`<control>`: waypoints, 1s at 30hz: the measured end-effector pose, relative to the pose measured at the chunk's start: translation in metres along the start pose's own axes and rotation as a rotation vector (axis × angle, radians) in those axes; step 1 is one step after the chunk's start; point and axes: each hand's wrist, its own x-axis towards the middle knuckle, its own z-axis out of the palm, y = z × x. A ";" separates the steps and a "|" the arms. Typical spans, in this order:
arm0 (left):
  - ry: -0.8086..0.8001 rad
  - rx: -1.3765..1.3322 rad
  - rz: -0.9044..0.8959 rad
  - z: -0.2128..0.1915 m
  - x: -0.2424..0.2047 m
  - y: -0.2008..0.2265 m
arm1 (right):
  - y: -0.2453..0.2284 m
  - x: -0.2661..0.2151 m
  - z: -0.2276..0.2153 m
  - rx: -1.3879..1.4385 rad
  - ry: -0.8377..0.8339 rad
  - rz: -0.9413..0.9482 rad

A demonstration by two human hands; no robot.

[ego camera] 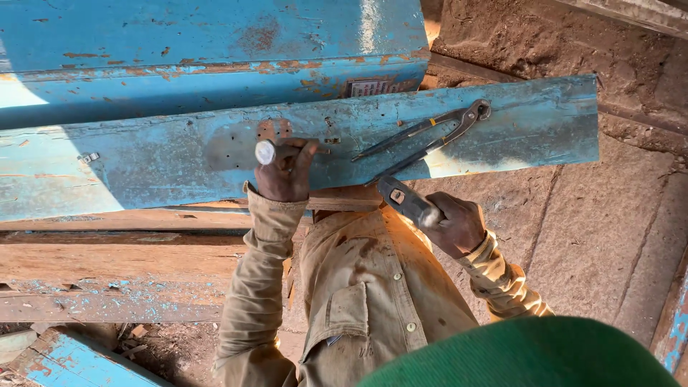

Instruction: Using pliers, a hammer, and a nail to remove metal hardware and fasteners from blue-painted wooden beams in a workshop.

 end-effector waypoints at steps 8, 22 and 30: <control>0.166 0.031 -0.053 0.014 0.002 -0.019 | -0.021 0.030 -0.023 -0.092 0.041 -0.021; 0.159 0.348 0.309 0.031 0.016 -0.050 | -0.146 0.144 -0.088 -0.223 -0.045 -0.682; 0.220 0.393 0.226 0.034 0.006 -0.046 | -0.223 0.158 -0.098 -0.793 -0.078 -0.881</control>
